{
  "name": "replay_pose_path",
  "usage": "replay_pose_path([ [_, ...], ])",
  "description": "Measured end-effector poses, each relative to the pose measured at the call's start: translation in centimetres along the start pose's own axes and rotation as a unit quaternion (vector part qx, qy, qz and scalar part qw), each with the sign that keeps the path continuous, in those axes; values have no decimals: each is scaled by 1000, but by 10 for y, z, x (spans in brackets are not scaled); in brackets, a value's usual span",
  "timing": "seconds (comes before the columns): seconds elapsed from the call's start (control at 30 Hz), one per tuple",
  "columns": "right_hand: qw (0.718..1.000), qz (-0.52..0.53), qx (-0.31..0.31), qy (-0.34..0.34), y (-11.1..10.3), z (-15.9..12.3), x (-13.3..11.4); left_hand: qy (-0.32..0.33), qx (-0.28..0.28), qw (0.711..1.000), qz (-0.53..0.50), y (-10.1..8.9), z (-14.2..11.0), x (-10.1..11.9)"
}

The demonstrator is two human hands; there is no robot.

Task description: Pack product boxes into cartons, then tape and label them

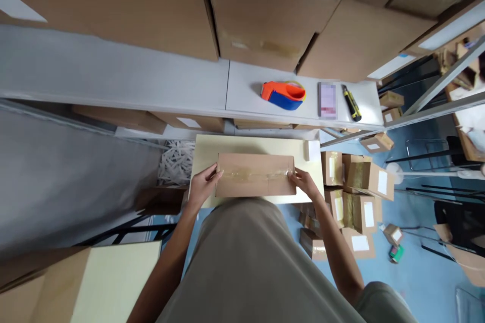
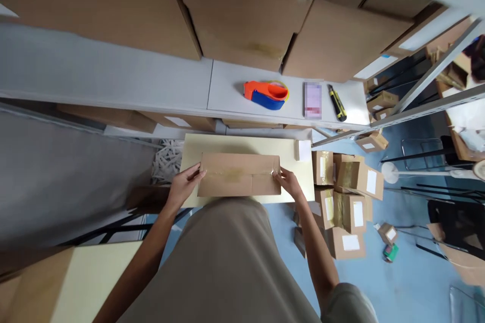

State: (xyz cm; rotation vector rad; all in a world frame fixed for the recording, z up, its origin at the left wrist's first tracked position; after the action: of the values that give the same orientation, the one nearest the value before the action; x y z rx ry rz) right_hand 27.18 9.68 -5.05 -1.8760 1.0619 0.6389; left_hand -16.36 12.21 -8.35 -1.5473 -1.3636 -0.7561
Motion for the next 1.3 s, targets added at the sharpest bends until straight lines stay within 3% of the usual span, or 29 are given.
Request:
replay_pose_path([
  [0.1,981,-171,91,-24,-27,9,-33,51,10,993,103,-5,10,28],
  [0.17,942,-260,174,-124,-47,20,-86,135,43,968,209,-1,19,70],
  [0.27,867,-339,246,-271,-65,46,-184,276,47,918,283,25,27,151],
  [0.37,833,-432,235,-254,-69,93,-256,370,20,887,275,61,25,221],
  [0.47,835,-502,152,-167,-64,136,-284,405,13,877,257,84,16,256],
  [0.6,844,-509,123,-117,-62,147,-281,400,1,893,207,88,2,247],
  [0.7,899,-390,148,-133,-53,123,-265,364,-5,924,118,79,-10,220],
  [0.8,961,-138,116,-211,-18,76,-245,330,8,944,7,65,-29,195],
  [0.87,967,26,68,-242,17,41,-230,326,25,945,-35,57,-47,184],
  [0.97,967,149,26,-203,67,-1,-207,327,40,943,-44,49,-74,168],
  [1.1,970,177,9,-166,107,-28,-192,312,31,949,-26,40,-98,143],
  [1.2,975,139,-4,-173,119,-35,-187,290,-5,957,6,27,-105,129],
  [1.3,976,88,-47,-193,126,-43,-182,246,-15,969,-17,-1,-103,125],
])
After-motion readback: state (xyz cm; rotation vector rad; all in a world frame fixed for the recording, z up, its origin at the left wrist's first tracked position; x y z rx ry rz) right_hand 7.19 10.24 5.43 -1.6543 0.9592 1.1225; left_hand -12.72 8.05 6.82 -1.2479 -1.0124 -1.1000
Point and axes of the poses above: each hand's wrist, its own z-axis towards the middle knuckle, its own y-axis out of the palm, x = y × z, the point moved 6 cm from there along z, towards the middle knuckle, and after that the axes turned 3 degrees about -z, right-handed, at the moved point
